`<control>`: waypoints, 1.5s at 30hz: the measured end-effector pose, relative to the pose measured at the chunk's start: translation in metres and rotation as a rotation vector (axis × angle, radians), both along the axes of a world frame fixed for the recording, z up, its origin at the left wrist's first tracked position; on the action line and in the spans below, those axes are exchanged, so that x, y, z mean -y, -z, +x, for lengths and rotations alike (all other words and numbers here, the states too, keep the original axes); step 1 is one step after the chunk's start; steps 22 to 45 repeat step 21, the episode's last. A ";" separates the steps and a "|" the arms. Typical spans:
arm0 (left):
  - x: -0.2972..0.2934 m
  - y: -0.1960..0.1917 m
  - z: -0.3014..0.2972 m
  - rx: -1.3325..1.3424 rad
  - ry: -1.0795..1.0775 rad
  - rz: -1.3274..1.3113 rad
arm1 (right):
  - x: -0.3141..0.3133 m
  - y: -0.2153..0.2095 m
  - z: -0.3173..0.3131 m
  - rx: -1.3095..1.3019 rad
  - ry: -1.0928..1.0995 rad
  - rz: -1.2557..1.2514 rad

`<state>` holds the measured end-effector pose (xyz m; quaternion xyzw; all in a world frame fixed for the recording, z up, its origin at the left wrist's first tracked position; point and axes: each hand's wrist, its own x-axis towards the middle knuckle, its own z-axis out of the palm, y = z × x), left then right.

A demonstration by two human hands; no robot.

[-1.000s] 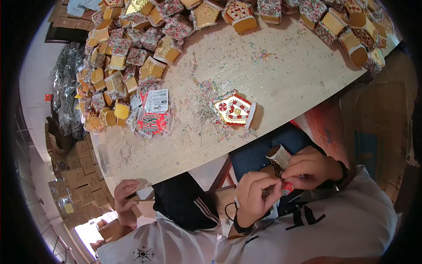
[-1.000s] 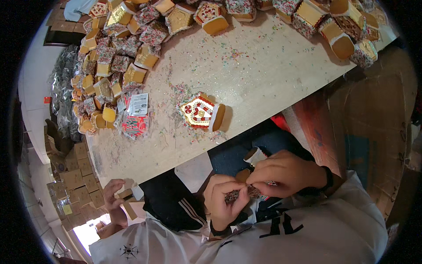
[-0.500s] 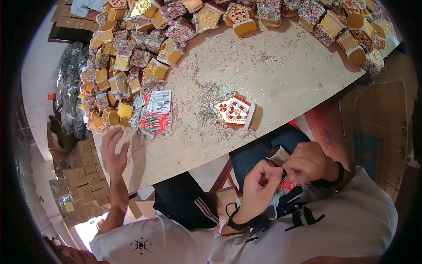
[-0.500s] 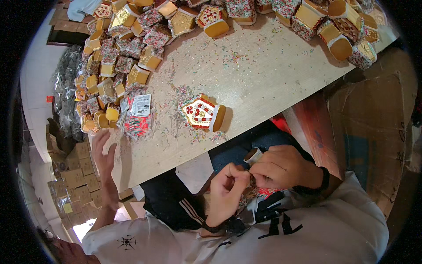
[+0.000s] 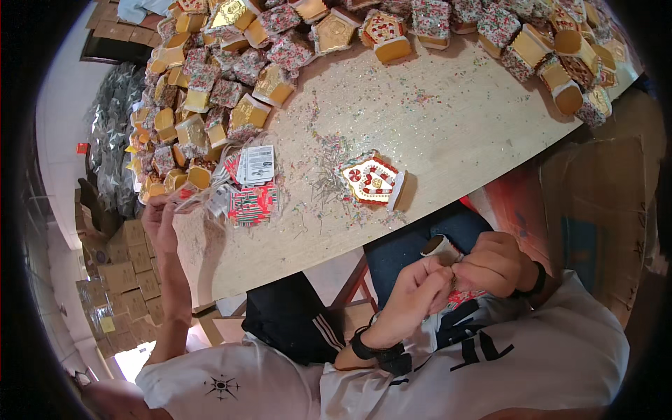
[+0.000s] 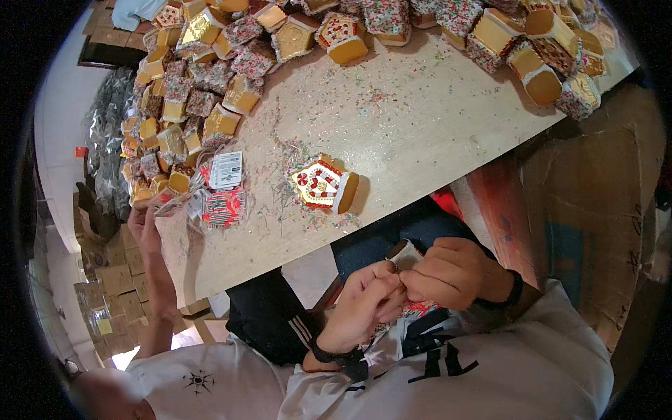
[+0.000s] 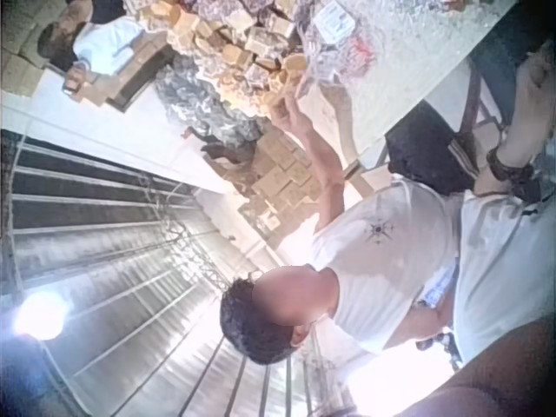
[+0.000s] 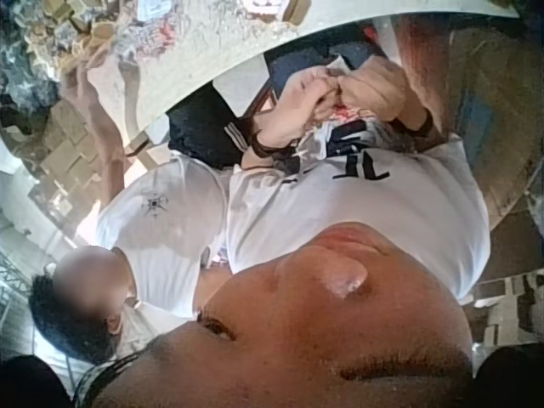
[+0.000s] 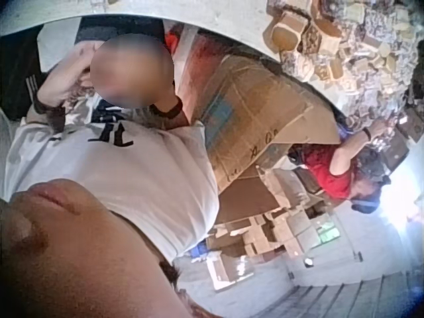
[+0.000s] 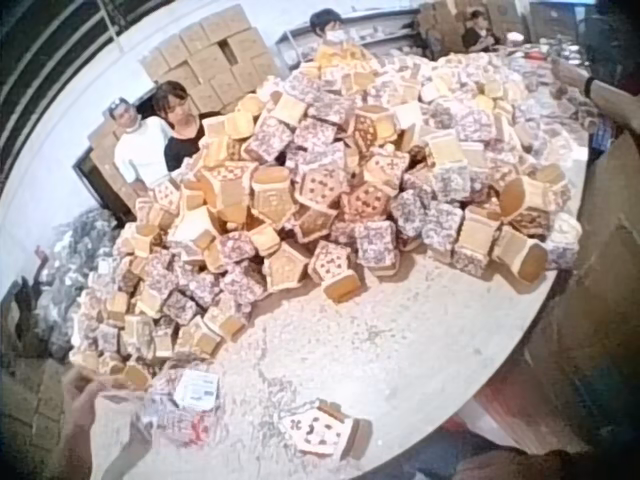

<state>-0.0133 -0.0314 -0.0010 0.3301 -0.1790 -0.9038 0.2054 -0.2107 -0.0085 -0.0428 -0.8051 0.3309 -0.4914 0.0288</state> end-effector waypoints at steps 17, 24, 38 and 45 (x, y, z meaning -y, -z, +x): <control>0.066 -0.014 -0.015 1.516 -0.387 -1.679 | -0.008 -0.006 -0.008 0.280 0.163 0.156; 0.060 -0.012 -0.020 1.192 -0.462 -1.634 | -0.002 -0.020 -0.015 0.338 0.137 0.424; 0.060 -0.012 -0.020 1.192 -0.462 -1.634 | -0.002 -0.020 -0.015 0.338 0.137 0.424; 0.060 -0.012 -0.020 1.192 -0.462 -1.634 | -0.002 -0.020 -0.015 0.338 0.137 0.424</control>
